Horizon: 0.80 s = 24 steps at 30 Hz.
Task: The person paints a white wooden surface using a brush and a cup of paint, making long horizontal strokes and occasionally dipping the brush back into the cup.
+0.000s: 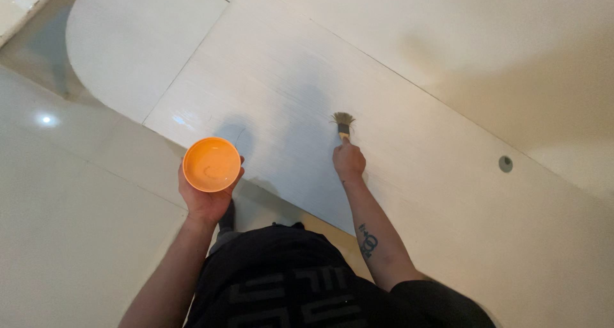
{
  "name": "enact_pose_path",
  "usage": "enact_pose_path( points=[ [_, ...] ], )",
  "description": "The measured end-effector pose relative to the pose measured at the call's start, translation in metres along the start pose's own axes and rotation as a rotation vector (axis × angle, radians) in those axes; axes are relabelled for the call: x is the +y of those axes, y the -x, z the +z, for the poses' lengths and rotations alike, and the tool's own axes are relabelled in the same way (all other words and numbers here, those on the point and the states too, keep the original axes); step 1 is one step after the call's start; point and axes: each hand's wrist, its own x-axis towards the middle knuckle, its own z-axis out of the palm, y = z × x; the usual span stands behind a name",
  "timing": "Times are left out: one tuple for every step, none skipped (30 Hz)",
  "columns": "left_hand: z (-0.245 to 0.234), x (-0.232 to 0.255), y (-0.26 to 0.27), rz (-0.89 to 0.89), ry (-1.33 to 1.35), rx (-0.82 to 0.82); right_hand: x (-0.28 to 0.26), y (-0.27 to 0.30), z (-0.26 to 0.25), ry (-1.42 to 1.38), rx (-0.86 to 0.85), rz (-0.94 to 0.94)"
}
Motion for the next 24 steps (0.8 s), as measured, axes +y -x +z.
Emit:
enact_pose_path(
  points=[
    [0.001, 0.002, 0.0, 0.006, 0.003, 0.004, -0.002, -0.002, -0.002, 0.002, -0.003, -0.007],
    [0.001, 0.004, -0.001, -0.003, -0.01, 0.067, -0.005, -0.005, -0.004, 0.012, -0.021, 0.006],
    [0.001, 0.005, -0.001, -0.01, -0.022, 0.13, -0.007, -0.007, -0.005, 0.022, -0.04, 0.017],
    [0.001, 0.005, 0.0, -0.001, -0.017, 0.135, -0.007, -0.008, -0.006, 0.025, -0.042, 0.006],
    [-0.001, 0.005, 0.002, 0.006, -0.01, 0.131, -0.007, -0.009, -0.007, 0.021, -0.017, -0.015],
    [-0.004, 0.006, 0.005, 0.013, -0.004, 0.126, -0.008, -0.011, -0.007, 0.016, 0.009, -0.037],
    [-0.007, 0.006, 0.006, 0.026, 0.003, 0.131, -0.009, -0.014, -0.007, 0.019, 0.007, -0.052],
    [-0.01, 0.007, 0.008, 0.045, 0.031, 0.132, -0.011, -0.019, -0.008, 0.026, 0.01, -0.046],
    [-0.013, 0.009, 0.011, 0.062, 0.059, 0.137, -0.014, -0.023, -0.008, 0.036, 0.008, -0.039],
    [-0.015, 0.01, 0.013, 0.072, 0.067, 0.146, -0.017, -0.027, -0.008, 0.041, 0.001, -0.053],
    [-0.017, 0.008, 0.015, 0.102, 0.082, 0.122, -0.015, -0.033, -0.008, 0.049, 0.006, -0.051],
    [-0.019, 0.005, 0.017, 0.132, 0.096, 0.097, -0.013, -0.038, -0.008, 0.057, 0.012, -0.048],
    [-0.023, 0.006, 0.019, 0.14, 0.102, 0.104, -0.012, -0.043, -0.008, 0.063, 0.008, -0.058],
    [-0.026, 0.006, 0.02, 0.138, 0.112, 0.115, -0.012, -0.048, -0.008, 0.058, 0.003, -0.075],
    [-0.027, 0.005, 0.022, 0.136, 0.12, 0.126, -0.012, -0.053, -0.009, 0.052, -0.004, -0.09],
    [-0.028, 0.003, 0.024, 0.143, 0.124, 0.134, -0.011, -0.057, -0.01, 0.056, -0.009, -0.099],
    [-0.028, 0.0, 0.026, 0.163, 0.117, 0.146, -0.011, -0.06, -0.01, 0.051, -0.019, -0.089],
    [-0.029, -0.001, 0.028, 0.182, 0.109, 0.158, -0.012, -0.063, -0.011, 0.046, -0.028, -0.078],
    [-0.029, -0.001, 0.03, 0.186, 0.111, 0.164, -0.013, -0.067, -0.012, 0.048, -0.033, -0.084],
    [-0.028, -0.001, 0.031, 0.183, 0.132, 0.18, -0.014, -0.07, -0.012, 0.061, -0.029, -0.091],
    [-0.027, -0.001, 0.032, 0.178, 0.153, 0.194, -0.014, -0.074, -0.013, 0.074, -0.024, -0.097],
    [-0.027, -0.001, 0.034, 0.182, 0.155, 0.198, -0.015, -0.077, -0.013, 0.076, -0.027, -0.102],
    [-0.027, 0.001, 0.034, 0.179, 0.139, 0.203, -0.018, -0.08, -0.012, 0.081, -0.025, -0.093],
    [-0.026, 0.002, 0.034, 0.176, 0.123, 0.208, -0.019, -0.083, -0.012, 0.087, -0.022, -0.085]
  ],
)
